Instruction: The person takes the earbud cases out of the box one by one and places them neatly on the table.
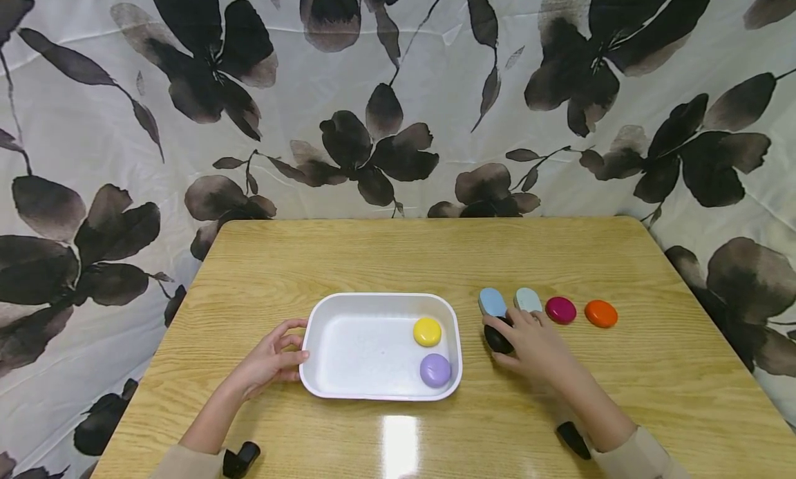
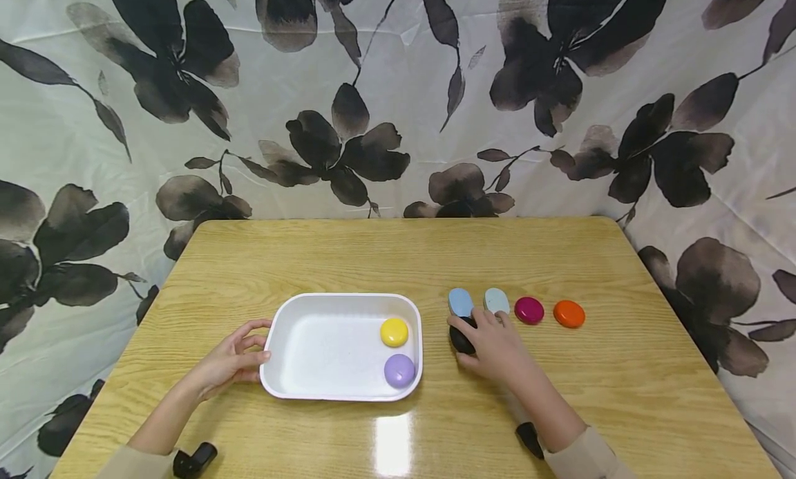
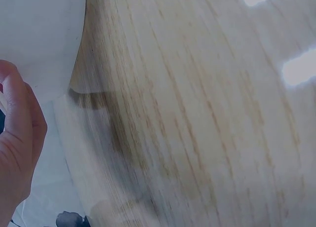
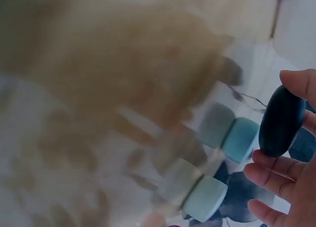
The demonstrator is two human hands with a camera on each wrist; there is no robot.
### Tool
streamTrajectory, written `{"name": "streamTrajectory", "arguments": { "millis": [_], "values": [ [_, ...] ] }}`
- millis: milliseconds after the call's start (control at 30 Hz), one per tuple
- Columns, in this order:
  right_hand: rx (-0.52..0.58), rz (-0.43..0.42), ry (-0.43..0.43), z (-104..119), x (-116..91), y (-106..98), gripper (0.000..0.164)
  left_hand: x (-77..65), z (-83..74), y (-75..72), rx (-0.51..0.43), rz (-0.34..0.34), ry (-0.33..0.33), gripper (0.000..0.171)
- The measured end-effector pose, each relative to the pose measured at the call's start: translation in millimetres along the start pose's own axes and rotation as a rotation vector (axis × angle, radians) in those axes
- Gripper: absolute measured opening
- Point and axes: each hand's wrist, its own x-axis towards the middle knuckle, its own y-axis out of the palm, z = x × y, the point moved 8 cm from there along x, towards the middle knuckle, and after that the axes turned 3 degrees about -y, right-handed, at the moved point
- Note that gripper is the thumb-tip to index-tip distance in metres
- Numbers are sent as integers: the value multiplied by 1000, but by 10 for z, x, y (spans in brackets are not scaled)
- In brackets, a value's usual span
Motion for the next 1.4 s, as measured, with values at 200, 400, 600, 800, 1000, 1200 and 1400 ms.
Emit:
{"name": "streamTrajectory", "arguments": {
  "millis": [200, 400, 600, 800, 1000, 1200, 1400],
  "values": [
    [4, 21, 4, 7, -84, 113, 57, -9, -6, 13, -1, 9, 14, 61],
    [38, 72, 21, 5, -116, 157, 55, -4, 10, 17, -6, 14, 18, 61],
    [72, 81, 34, 1, -133, 165, 56, 1, 24, 16, -6, 14, 20, 62],
    [77, 71, 52, -18, -126, 166, 62, 6, 34, 14, -10, 19, 28, 62],
    [68, 13, 18, 55, 6, -51, 61, 4, 41, 15, -8, 16, 32, 61],
    [93, -26, -151, 367, 241, -304, 52, 5, 64, 13, -15, 15, 30, 62],
    [84, -7, -420, 788, 394, -266, 49, 0, 77, 21, -10, 16, 28, 64]
  ]
}}
